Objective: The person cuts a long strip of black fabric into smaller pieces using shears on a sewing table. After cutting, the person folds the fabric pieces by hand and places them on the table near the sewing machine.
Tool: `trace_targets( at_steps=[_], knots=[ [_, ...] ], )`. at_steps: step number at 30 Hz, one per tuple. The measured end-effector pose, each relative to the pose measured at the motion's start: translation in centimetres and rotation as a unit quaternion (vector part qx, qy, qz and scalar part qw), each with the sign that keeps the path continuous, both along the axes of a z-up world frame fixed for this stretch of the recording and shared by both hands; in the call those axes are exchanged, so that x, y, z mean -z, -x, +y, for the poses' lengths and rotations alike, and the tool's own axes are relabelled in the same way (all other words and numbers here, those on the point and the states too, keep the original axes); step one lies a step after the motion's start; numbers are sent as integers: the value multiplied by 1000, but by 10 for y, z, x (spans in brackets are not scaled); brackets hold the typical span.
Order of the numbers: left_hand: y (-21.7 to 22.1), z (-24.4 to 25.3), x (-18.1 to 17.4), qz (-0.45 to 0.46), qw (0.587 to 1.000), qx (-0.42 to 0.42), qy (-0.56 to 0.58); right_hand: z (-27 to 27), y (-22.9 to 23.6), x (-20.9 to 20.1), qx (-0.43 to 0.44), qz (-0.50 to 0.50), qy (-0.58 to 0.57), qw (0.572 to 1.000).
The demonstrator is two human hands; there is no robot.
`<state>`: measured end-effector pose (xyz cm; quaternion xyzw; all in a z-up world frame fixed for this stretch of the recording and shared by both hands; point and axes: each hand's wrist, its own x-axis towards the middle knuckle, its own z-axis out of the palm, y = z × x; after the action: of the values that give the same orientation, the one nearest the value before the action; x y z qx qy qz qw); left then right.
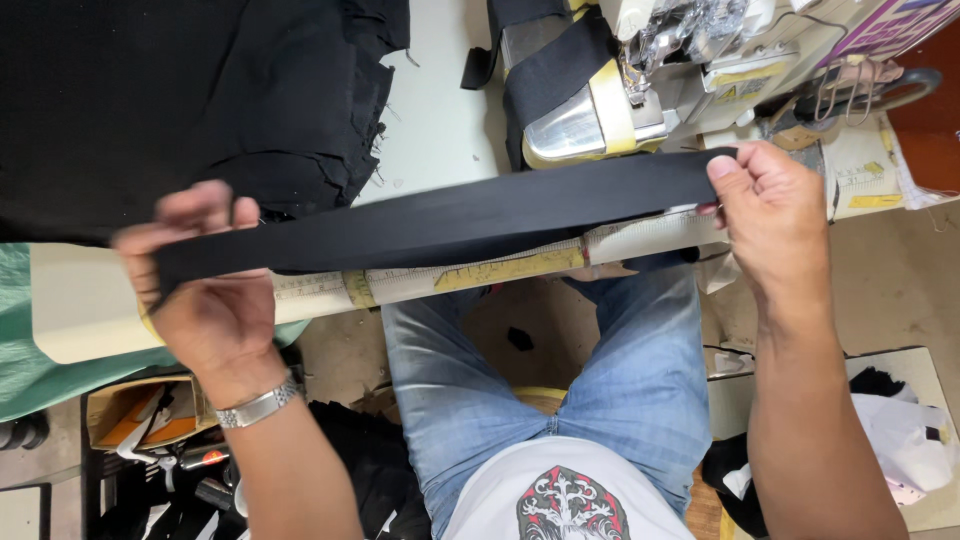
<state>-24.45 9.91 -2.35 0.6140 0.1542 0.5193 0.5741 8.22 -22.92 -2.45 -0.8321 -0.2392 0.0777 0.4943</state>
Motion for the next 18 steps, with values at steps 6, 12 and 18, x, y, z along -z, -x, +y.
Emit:
trace_targets(
  at_steps=[6,12,18],
  knots=[
    [-38,-67,-10,-293,800,394,345,6,42,1,-70,126,-56,988],
    [-115,-155,-21,181,923,336,57,2,77,-11,-194,163,-21,967],
    [-127,-161,-19,178,932,314,25,1,82,-22,-193,53,4,980]
  ],
)
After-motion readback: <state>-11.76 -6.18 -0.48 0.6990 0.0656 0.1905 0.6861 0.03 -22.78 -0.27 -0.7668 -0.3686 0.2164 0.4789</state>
